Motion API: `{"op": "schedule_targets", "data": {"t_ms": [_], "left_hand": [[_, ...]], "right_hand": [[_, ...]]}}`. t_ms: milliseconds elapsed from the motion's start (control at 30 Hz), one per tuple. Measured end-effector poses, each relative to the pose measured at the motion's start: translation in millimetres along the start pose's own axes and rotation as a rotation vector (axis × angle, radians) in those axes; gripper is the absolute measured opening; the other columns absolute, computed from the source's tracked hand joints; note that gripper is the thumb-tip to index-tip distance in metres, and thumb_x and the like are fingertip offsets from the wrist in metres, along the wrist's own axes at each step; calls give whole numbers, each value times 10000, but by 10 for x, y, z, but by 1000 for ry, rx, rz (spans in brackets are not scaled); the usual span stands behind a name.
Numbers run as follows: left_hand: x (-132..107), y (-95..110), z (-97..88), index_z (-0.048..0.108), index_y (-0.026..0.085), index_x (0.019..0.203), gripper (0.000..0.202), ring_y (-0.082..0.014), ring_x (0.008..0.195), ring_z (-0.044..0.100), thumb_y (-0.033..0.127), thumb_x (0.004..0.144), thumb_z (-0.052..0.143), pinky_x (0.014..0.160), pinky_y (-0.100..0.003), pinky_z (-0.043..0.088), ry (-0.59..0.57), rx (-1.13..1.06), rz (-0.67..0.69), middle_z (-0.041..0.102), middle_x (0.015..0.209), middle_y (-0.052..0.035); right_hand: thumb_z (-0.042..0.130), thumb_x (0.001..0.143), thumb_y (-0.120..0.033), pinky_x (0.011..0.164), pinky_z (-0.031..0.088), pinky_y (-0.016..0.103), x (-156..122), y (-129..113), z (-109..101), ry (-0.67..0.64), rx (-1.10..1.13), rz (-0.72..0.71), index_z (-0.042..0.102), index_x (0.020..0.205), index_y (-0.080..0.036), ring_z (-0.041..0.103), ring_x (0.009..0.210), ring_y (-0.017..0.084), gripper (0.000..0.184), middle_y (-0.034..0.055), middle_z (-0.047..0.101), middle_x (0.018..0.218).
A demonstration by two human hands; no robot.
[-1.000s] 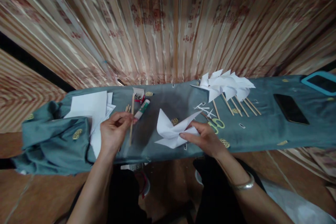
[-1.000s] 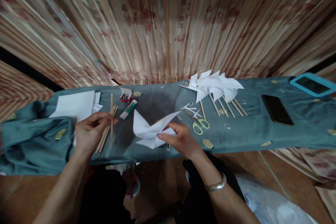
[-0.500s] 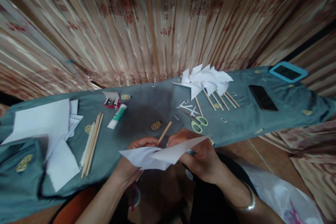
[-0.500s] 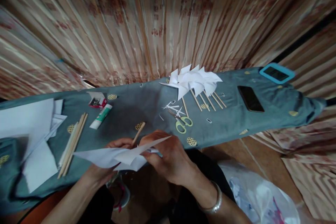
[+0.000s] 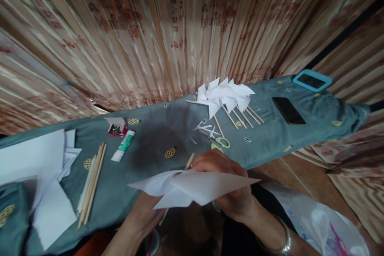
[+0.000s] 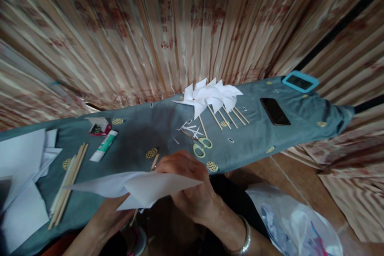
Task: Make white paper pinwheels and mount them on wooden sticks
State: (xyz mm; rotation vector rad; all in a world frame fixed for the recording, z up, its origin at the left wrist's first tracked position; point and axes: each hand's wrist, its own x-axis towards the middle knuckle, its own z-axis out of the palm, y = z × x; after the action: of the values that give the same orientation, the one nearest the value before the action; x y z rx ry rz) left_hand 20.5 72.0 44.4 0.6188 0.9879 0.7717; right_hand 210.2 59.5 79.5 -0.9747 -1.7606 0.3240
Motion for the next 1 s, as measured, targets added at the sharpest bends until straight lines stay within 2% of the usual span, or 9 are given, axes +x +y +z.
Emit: {"op": "schedule_targets", "data": {"t_ms": [167, 333, 433, 567, 700, 767, 833, 933, 1000], "left_hand": [[-13, -12, 13, 752, 105, 818, 438, -313, 869, 685, 268, 446, 916, 795, -382, 560, 78, -66, -37, 738, 796, -113], [-20, -53, 18, 743, 96, 846, 481, -223, 655, 655, 273, 433, 915, 608, -304, 540, 148, -92, -34, 705, 699, -73], [-22, -52, 34, 724, 98, 722, 383, -139, 523, 570, 237, 419, 913, 490, -234, 467, 153, -89, -52, 642, 589, -26], [-54, -6, 92, 620, 113, 507, 324, -64, 427, 453, 188, 385, 911, 421, -173, 380, 186, -118, -46, 506, 449, 40], [-122, 71, 157, 596, 111, 488, 323, -15, 387, 360, 153, 412, 908, 406, -140, 332, 193, -113, -79, 473, 423, 65], [-139, 88, 171, 595, 112, 487, 327, -19, 387, 373, 150, 409, 910, 411, -143, 342, 185, -108, -94, 471, 418, 67], [-140, 82, 171, 644, 116, 555, 301, -59, 428, 463, 180, 428, 909, 445, -170, 394, 185, -99, -86, 533, 461, 42], [-126, 53, 165, 732, 125, 791, 409, -183, 621, 636, 244, 442, 908, 581, -259, 510, 195, -82, -48, 673, 633, -28], [-117, 39, 157, 741, 132, 894, 504, -252, 763, 677, 248, 433, 909, 697, -314, 545, 193, -68, -27, 717, 732, -61]], "right_hand": [[496, 900, -144, 758, 539, 295, 1, 27, 30, 46, 31, -16, 595, 980, -220, 669, 813, 154, 148, 15, 708, 864], [552, 875, -104, 758, 544, 272, 20, 17, 40, 62, 19, -4, 598, 970, -210, 669, 821, 144, 150, 12, 706, 849], [565, 871, -102, 752, 545, 258, 23, 14, 34, 47, -5, 0, 601, 963, -205, 669, 823, 138, 142, 11, 708, 853], [546, 888, -127, 758, 550, 275, 15, 19, 33, 43, -2, -1, 594, 980, -211, 668, 833, 141, 134, 11, 704, 859], [562, 878, -110, 755, 549, 265, 16, 24, 35, 45, -7, -19, 594, 981, -198, 664, 825, 133, 139, 16, 703, 864], [575, 870, -104, 759, 549, 267, 21, 24, 37, 52, -11, -26, 596, 977, -190, 664, 824, 136, 139, 21, 704, 859], [567, 876, -107, 753, 551, 273, 24, 23, 38, 54, -9, -15, 596, 976, -198, 667, 819, 139, 138, 18, 705, 854], [560, 880, -112, 750, 553, 278, 21, 21, 37, 50, -1, -13, 594, 976, -209, 673, 814, 142, 141, 11, 709, 858], [569, 869, -106, 766, 550, 274, 15, 18, 34, 44, 2, -19, 594, 979, -201, 676, 825, 139, 148, 13, 711, 863]]}}
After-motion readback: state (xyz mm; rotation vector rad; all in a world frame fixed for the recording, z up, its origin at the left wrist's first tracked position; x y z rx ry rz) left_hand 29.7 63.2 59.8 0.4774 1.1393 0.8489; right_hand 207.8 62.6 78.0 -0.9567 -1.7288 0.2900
